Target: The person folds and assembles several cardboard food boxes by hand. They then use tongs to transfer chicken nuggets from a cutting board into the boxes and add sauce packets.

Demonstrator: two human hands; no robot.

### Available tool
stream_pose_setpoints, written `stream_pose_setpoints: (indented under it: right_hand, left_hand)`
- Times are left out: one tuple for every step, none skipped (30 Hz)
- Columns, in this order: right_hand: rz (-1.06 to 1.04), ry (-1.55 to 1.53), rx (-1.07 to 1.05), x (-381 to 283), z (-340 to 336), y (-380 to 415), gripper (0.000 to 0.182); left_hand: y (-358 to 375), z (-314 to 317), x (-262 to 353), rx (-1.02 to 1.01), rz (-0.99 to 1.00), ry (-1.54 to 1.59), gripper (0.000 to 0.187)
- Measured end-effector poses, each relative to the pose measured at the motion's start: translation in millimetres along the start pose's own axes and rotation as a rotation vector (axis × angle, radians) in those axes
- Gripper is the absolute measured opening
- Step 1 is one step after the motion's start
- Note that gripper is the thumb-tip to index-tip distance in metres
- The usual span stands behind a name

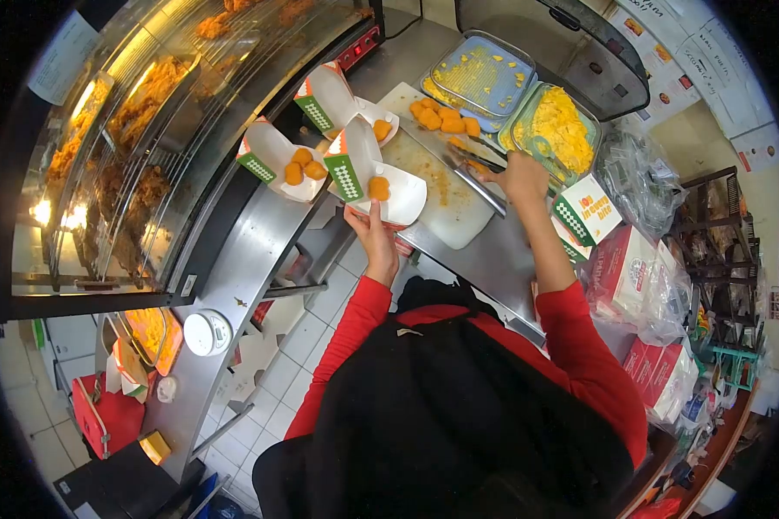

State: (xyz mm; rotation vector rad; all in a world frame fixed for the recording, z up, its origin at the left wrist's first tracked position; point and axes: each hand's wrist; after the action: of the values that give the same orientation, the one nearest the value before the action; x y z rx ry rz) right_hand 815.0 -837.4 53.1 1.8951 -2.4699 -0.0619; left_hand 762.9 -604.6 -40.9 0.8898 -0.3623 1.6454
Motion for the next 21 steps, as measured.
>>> stream_pose_setpoints:
  right_hand:
    - [-0.027, 0.033, 0.018, 0, 1, 1, 0.057]
    - [-0.053, 0.066, 0.038, 1, 1, 1, 0.057]
    - [-0.047, 0.063, 0.025, 1, 4, -2, 0.057]
    - [-0.043, 0.062, 0.011, 1, 10, -7, 0.058]
    - [-0.041, 0.061, -0.004, 0, 14, -11, 0.059]
    - [-0.046, 0.053, 0.012, 1, 18, -11, 0.060]
    - [-0.052, 0.044, 0.029, 2, 21, -12, 0.060]
    - [-0.059, 0.035, 0.047, -1, 16, -10, 0.060]
    - [-0.077, -0.018, 0.054, -2, 11, -6, 0.060]
    - [-0.096, -0.071, 0.061, -2, 3, 1, 0.059]
    - [-0.116, -0.124, 0.066, -4, -7, 11, 0.058]
    - [-0.173, -0.152, 0.083, -6, -12, 21, 0.057]
    - [-0.230, -0.181, 0.101, -9, -17, 32, 0.057]
    - [-0.286, -0.210, 0.117, -10, -20, 40, 0.056]
    - [-0.254, -0.196, 0.110, -8, -23, 44, 0.057]
    - [-0.221, -0.183, 0.107, -5, -25, 46, 0.057]
    - [-0.189, -0.169, 0.103, -1, -27, 47, 0.058]
    - [-0.113, -0.124, 0.101, 5, -24, 45, 0.059]
    - [-0.037, -0.080, 0.100, 12, -17, 43, 0.059]
    - [0.038, -0.036, 0.098, 17, -12, 41, 0.060]
    - [0.051, 0.000, 0.146, 18, -6, 44, 0.057]
  left_hand:
    - [1, -1, -1, 0.013, -0.004, -0.005, 0.052]
    - [4, 4, 2, 0.023, -0.007, -0.009, 0.052]
    - [6, 8, 4, 0.033, -0.009, -0.011, 0.051]
    - [6, 8, 4, 0.029, -0.011, -0.004, 0.051]
    - [5, 7, 2, 0.025, -0.013, 0.004, 0.052]
    - [5, 6, 1, 0.023, -0.015, 0.011, 0.052]
    - [4, 5, -1, 0.021, -0.016, 0.008, 0.052]
    - [3, 4, -1, 0.018, -0.016, 0.006, 0.052]
    - [2, 4, -2, 0.014, -0.015, 0.004, 0.052]
    - [0, 3, -3, 0.009, -0.005, 0.003, 0.051]
    - [0, 5, -3, 0.006, 0.003, 0.002, 0.051]
    - [2, 4, -2, 0.005, 0.009, -0.001, 0.051]
    - [1, 4, -2, 0.006, -0.018, 0.014, 0.051]
    - [0, 2, -2, 0.006, -0.046, 0.027, 0.050]
    - [-1, 2, -1, 0.003, -0.073, 0.041, 0.050]
    - [-2, 2, -2, 0.001, -0.062, 0.030, 0.049]
    - [-3, 1, -5, -0.001, -0.051, 0.019, 0.047]
    - [-4, -1, -8, -0.004, -0.039, 0.009, 0.046]
    - [-5, -2, -10, -0.003, -0.038, 0.006, 0.045]
    - [-6, -4, -12, -0.002, -0.036, 0.002, 0.045]
    - [-8, -6, -14, 0.000, -0.034, -0.004, 0.044]
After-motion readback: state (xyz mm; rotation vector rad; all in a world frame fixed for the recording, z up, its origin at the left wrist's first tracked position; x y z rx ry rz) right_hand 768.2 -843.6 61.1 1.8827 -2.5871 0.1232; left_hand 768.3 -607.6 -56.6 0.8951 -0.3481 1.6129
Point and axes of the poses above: each hand's wrist, its own y-axis away from the middle knuckle, its own z-axis out of the palm, x = y × z, and after that the axes turned 1 degree about y, right-handed
